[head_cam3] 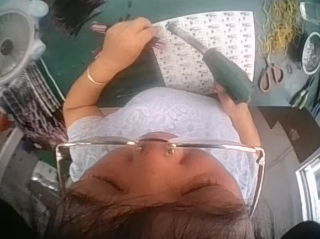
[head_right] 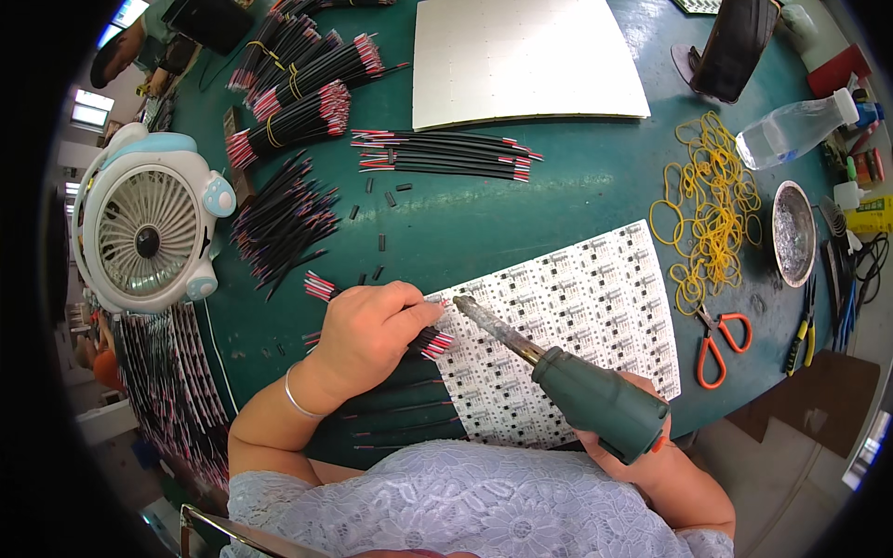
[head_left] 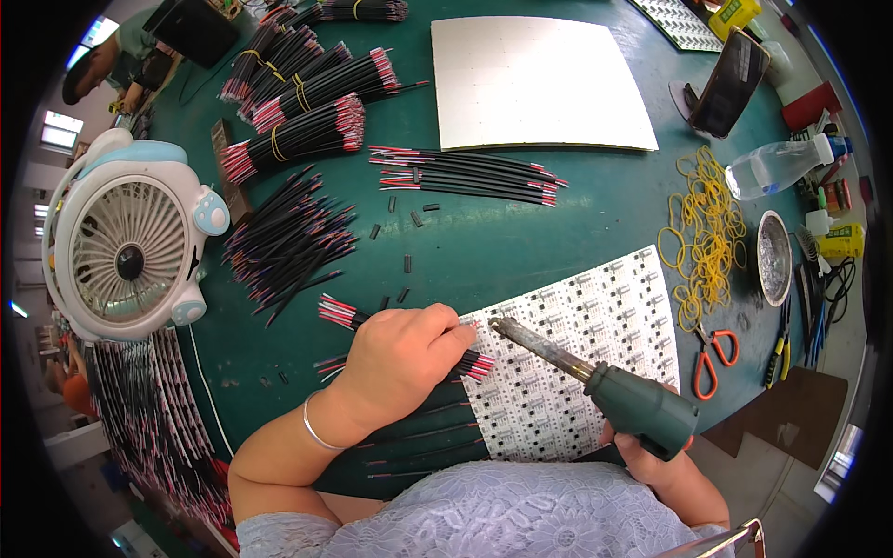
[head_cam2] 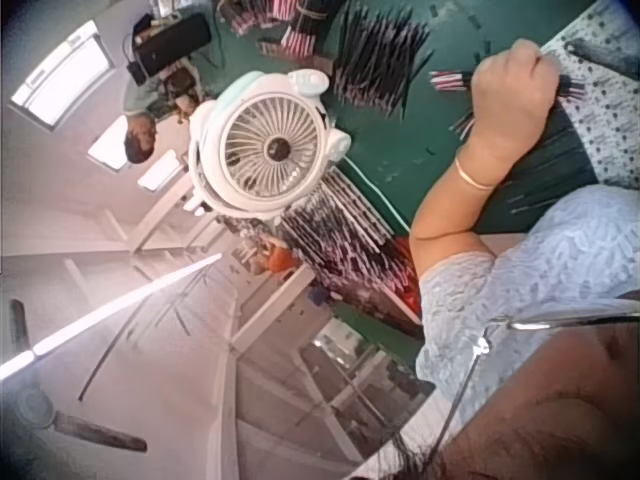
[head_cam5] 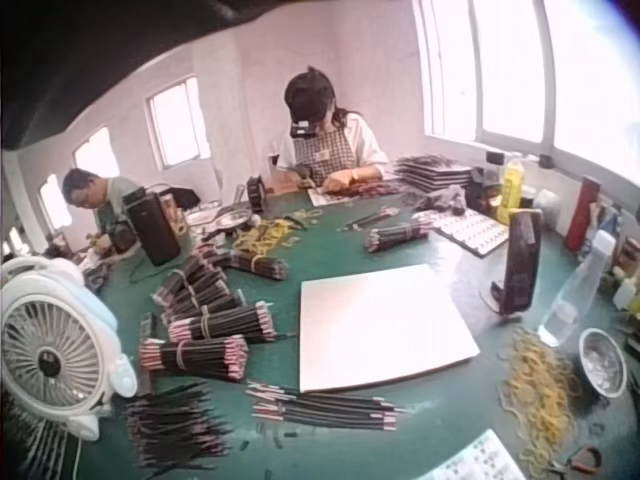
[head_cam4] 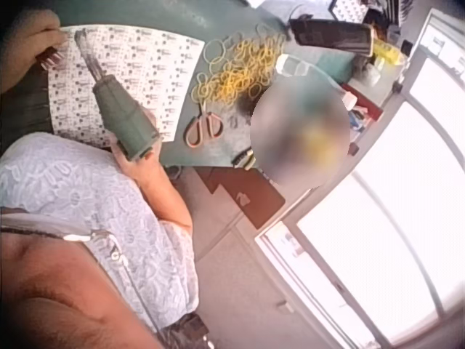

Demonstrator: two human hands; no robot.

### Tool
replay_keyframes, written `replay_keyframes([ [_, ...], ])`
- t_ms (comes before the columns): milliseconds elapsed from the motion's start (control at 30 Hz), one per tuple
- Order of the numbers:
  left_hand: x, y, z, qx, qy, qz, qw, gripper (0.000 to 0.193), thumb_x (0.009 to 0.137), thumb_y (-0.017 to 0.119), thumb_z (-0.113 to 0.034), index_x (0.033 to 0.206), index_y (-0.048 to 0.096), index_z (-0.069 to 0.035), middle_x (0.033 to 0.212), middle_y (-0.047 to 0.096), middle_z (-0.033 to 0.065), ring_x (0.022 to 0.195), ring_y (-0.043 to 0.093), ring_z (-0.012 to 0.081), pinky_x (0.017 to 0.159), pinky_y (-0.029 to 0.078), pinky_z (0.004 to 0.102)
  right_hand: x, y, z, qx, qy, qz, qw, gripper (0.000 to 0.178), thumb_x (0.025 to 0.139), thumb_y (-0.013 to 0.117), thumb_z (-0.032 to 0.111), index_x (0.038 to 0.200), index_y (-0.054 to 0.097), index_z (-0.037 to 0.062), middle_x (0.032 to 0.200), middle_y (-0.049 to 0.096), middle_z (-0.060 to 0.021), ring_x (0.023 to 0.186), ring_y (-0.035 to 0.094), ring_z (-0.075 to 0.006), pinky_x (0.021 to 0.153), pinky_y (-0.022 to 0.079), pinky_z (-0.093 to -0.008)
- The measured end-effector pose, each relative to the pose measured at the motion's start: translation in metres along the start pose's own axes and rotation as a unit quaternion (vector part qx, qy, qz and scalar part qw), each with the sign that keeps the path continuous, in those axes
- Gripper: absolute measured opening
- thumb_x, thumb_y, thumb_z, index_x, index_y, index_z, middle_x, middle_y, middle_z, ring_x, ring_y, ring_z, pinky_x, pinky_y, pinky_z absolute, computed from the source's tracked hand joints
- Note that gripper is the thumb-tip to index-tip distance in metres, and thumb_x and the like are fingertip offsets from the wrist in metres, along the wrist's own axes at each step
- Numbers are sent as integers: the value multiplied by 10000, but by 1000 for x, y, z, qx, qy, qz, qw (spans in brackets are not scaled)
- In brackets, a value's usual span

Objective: The person places wires onto a circuit board and solders them to the connection points using a soldering iron.

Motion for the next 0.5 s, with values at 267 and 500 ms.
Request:
replay_keyframes([
  [267,0,3,1,-11,8,-19,1000,168,711,661,-91,873,703,-108,799,614,10,623,596,177,522,468,304,-1,1,-5,-64,-4,19,998,291,725,721,119,1014,699,89,1054,689,-88,983,642,-284,892,485,-379],
  [500,2,0,0,-26,-25,0,999,209,674,677,-57,873,709,-115,758,592,14,608,594,182,514,471,303,-1,3,1,-98,-83,19,992,387,906,589,272,1152,565,-26,818,622,-67,620,628,-128,637,504,-276],
])
Point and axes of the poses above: each hand's wrist, its own x-axis towards the middle knuckle, its own y-axis out of the palm, z = x × y, the point moved 5 cm from there along x, towards the middle knuckle
